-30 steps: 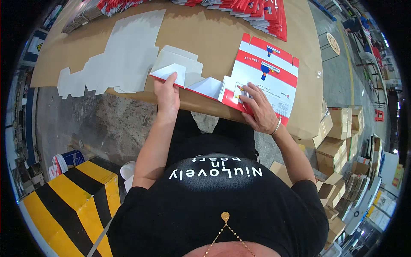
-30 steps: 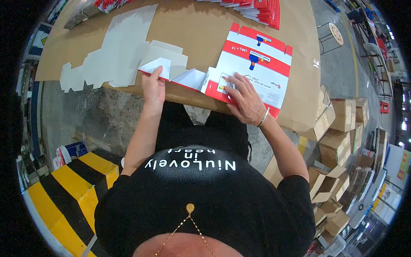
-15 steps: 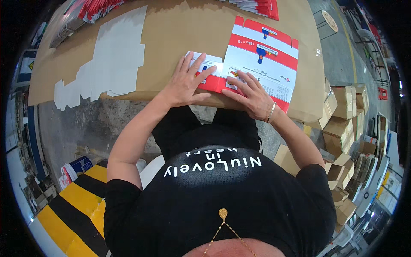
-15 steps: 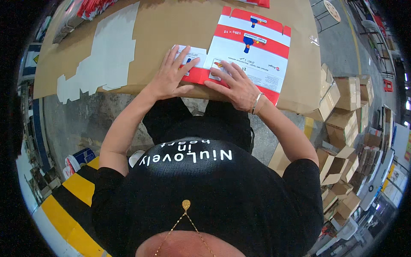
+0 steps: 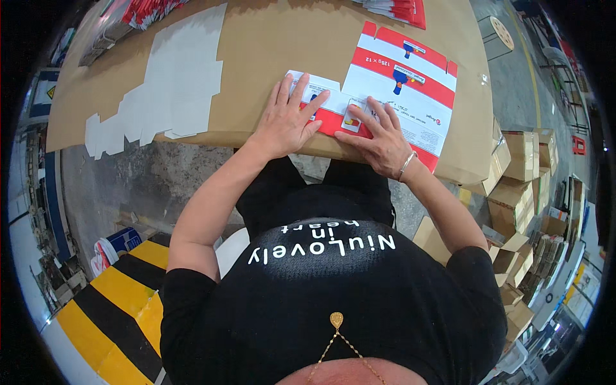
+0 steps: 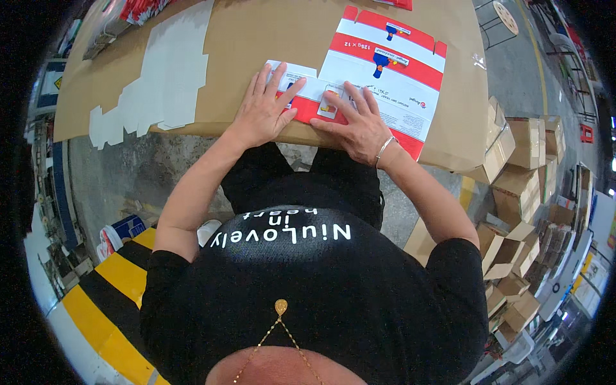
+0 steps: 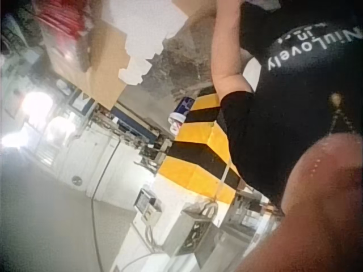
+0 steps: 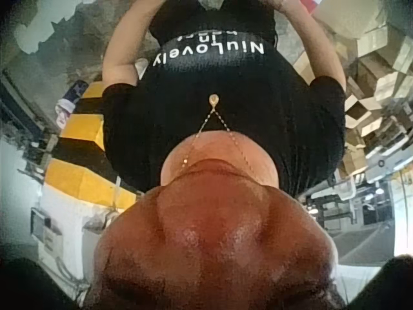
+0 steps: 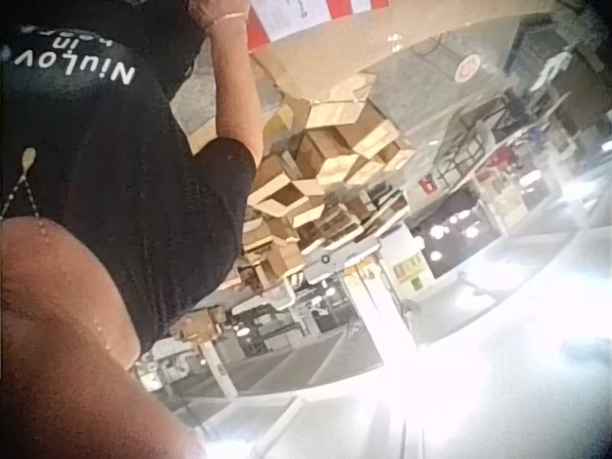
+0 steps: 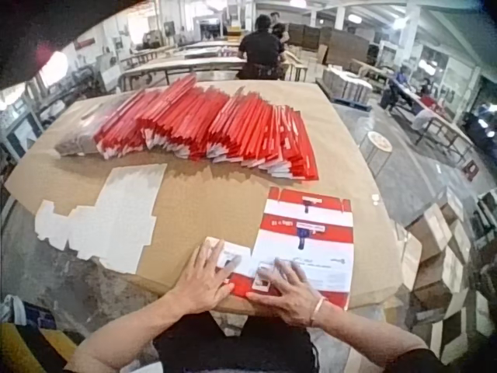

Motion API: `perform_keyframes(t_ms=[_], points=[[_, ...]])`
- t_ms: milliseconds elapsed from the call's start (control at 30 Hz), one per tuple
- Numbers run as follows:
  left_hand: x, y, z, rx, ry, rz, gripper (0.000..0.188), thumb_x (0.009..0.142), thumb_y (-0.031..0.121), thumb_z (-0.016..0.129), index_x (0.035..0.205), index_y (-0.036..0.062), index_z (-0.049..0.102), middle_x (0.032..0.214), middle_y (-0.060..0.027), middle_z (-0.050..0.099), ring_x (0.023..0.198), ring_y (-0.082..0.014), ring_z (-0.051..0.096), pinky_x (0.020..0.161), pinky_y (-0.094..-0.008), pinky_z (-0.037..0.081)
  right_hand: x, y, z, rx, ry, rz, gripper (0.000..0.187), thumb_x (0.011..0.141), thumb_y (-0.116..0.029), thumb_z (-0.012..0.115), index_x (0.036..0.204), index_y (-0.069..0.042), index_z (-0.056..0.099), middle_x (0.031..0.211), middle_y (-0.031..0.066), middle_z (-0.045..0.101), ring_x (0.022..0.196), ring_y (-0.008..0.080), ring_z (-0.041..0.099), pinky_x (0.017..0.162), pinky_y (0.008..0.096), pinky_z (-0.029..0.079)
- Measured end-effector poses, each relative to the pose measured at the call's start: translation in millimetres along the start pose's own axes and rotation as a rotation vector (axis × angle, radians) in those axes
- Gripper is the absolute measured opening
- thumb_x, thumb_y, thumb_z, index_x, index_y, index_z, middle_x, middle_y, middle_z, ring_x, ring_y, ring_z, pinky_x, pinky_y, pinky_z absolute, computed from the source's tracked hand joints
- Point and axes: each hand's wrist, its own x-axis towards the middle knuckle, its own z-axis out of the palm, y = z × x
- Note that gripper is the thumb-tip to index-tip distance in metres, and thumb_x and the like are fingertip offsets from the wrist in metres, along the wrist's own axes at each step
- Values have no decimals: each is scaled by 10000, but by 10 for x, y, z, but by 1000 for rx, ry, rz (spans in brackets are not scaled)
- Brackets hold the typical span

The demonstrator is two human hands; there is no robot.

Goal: Folding flat paper materials into packaging and stacking them on a table.

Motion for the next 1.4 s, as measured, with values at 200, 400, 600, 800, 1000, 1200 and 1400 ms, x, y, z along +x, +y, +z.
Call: perform_keyframes(t_ms=[200, 400, 600, 800, 1000, 1200, 1400], points=[[10, 135, -63, -76, -45, -95, 676, 911, 504, 610, 1508, 244, 430, 1583, -236, 233, 1421, -511, 225, 1122, -699, 189, 7, -49, 40, 48, 60, 125, 597, 924, -281, 629, 1489, -287, 436, 1585, 165, 300, 1484, 429, 209, 1204, 592, 149], [104, 237, -85, -55, -88, -217, 652, 895, 496, 623, 1493, 308, 444, 1580, -195, 238, 1436, -482, 199, 1054, -795, 155, -12, -20, 55, 71, 76, 93, 604, 930, -344, 631, 1477, -175, 439, 1579, 192, 299, 1482, 445, 202, 1198, 602, 141], [637, 336, -59, 30, -94, -438, 613, 904, 494, 603, 1476, 322, 466, 1494, -168, 373, 1402, -434, 304, 1028, -816, 168, 29, -32, 62, -5, 105, 87, 593, 926, -373, 637, 1454, -174, 454, 1546, 208, 338, 1455, 464, 246, 1180, 620, 175], [915, -84, 17, 7, 48, -611, 626, 933, 536, 560, 1498, 299, 432, 1533, -167, 354, 1401, -412, 330, 1054, -784, 184, -700, 276, -254, -127, -7, 99, 578, 891, -177, 645, 1444, -256, 492, 1519, 174, 390, 1398, 397, 371, 1136, 608, 273], [453, -75, 191, -63, 210, -420, 558, 938, 440, 590, 1447, 231, 495, 1506, -179, 369, 1383, -432, 326, 1097, -729, 182, -1709, 860, -442, 245, 374, 990, 660, 836, -114, 711, 1456, -205, 505, 1203, 208, 609, 1145, 305, 593, 981, 418, 467], [428, -49, 171, -49, 173, -355, 536, 900, 335, 634, 1405, 183, 536, 1483, -181, 382, 1359, -430, 336, 1114, -688, 200, -2048, 1378, -889, 1184, 290, 903, 592, 819, -69, 759, 1382, -51, 577, 872, 8, 670, 806, 86, 631, 700, 229, 486], [489, -21, 131, -40, 195, -352, 536, 877, 294, 635, 1387, 161, 540, 1445, -195, 402, 1337, -447, 334, 1118, -666, 222, -1741, 3357, -785, 949, 405, 969, 534, 849, -98, 765, 1353, -40, 599, 884, 16, 673, 750, 96, 628, 651, 276, 525]])
